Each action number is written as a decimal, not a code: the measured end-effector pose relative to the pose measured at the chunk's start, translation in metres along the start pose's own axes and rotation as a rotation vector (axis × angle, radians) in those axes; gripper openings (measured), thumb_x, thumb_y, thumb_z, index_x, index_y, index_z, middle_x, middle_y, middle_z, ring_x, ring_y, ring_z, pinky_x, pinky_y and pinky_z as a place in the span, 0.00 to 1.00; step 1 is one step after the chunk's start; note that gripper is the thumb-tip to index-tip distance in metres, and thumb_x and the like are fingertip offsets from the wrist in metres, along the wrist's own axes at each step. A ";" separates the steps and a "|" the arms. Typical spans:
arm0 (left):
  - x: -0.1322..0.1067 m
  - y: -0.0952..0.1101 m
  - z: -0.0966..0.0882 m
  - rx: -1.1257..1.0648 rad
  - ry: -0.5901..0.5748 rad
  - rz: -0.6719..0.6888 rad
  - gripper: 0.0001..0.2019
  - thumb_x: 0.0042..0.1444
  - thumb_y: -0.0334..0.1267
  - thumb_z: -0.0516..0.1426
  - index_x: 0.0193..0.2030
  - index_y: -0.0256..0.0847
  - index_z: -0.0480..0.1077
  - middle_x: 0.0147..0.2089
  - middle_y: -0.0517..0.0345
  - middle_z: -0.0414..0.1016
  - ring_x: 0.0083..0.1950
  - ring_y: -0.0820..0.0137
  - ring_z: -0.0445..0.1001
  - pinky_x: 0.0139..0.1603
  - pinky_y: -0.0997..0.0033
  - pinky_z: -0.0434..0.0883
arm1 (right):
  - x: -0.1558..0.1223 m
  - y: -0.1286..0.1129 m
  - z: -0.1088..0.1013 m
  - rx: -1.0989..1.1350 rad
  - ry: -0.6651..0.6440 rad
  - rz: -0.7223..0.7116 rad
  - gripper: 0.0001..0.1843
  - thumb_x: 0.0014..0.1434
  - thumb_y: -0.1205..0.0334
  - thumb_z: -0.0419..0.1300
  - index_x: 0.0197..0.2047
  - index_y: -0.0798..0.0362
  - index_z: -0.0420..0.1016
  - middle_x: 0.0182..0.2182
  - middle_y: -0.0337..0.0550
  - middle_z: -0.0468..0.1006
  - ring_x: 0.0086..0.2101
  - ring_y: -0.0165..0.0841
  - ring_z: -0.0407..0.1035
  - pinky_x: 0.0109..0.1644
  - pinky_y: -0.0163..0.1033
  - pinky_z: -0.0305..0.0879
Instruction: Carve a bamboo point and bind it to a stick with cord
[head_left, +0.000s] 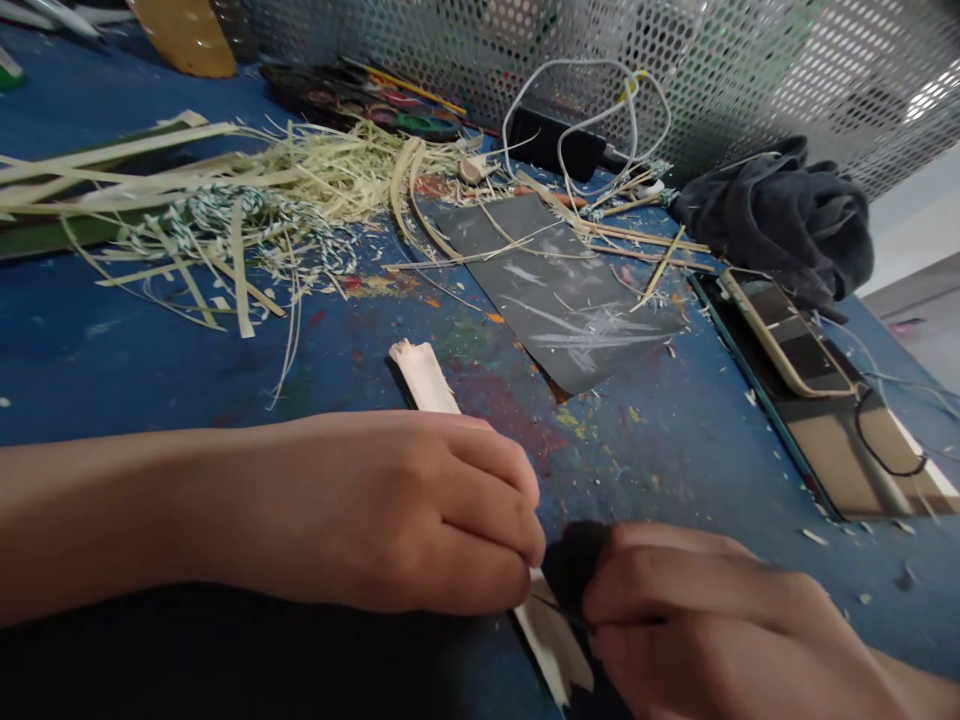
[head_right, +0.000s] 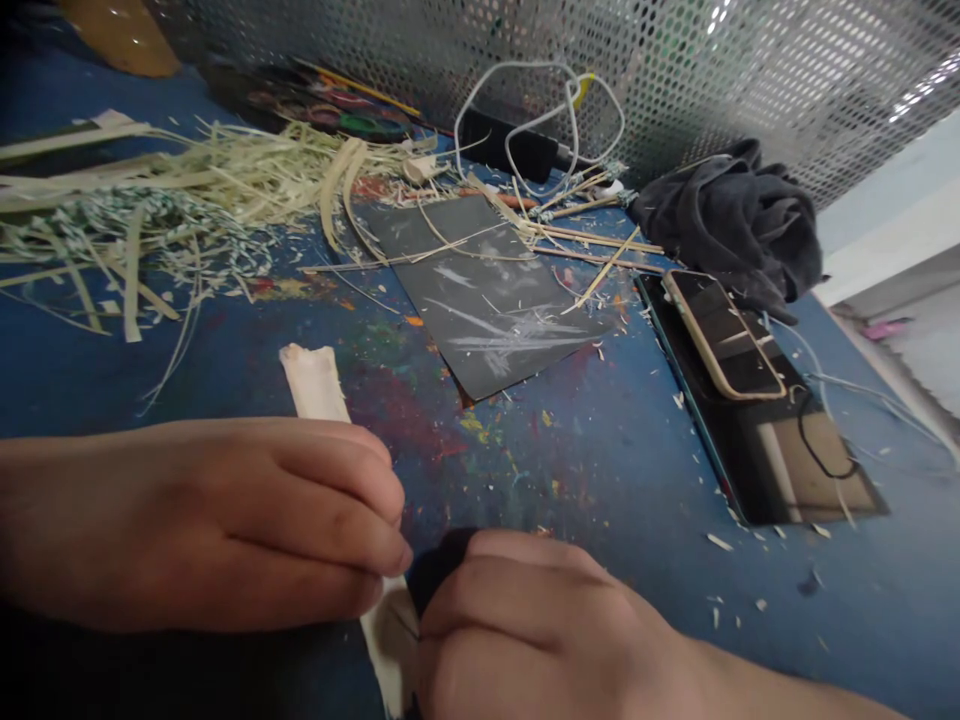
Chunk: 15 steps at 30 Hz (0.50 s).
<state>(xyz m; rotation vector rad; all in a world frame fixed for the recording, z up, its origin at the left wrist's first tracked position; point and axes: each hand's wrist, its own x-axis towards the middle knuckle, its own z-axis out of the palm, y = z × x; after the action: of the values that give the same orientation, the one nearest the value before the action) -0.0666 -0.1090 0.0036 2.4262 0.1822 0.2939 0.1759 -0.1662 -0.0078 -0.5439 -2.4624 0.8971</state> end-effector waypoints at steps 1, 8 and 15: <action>0.001 0.001 0.000 0.003 -0.008 0.001 0.12 0.61 0.24 0.55 0.36 0.44 0.78 0.44 0.59 0.82 0.47 0.71 0.77 0.59 0.78 0.69 | 0.001 0.000 0.000 0.007 0.010 -0.011 0.20 0.72 0.71 0.43 0.29 0.54 0.67 0.28 0.39 0.71 0.32 0.25 0.68 0.37 0.27 0.67; 0.001 0.003 -0.002 -0.133 0.025 -0.095 0.13 0.61 0.27 0.56 0.32 0.50 0.77 0.42 0.63 0.82 0.48 0.70 0.76 0.57 0.74 0.70 | 0.005 -0.003 -0.003 -0.074 -0.020 -0.029 0.20 0.73 0.68 0.46 0.28 0.54 0.66 0.28 0.37 0.72 0.29 0.24 0.66 0.36 0.26 0.66; 0.001 0.000 -0.001 -0.039 -0.061 -0.045 0.13 0.63 0.26 0.53 0.35 0.46 0.76 0.44 0.61 0.82 0.49 0.70 0.76 0.61 0.74 0.67 | 0.001 -0.003 -0.006 -0.119 -0.118 -0.049 0.21 0.72 0.70 0.46 0.27 0.55 0.67 0.29 0.39 0.72 0.29 0.26 0.63 0.35 0.29 0.65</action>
<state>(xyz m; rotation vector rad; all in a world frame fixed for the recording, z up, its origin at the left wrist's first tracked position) -0.0653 -0.1084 0.0042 2.3861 0.2017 0.2016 0.1784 -0.1647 -0.0015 -0.4804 -2.6369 0.7878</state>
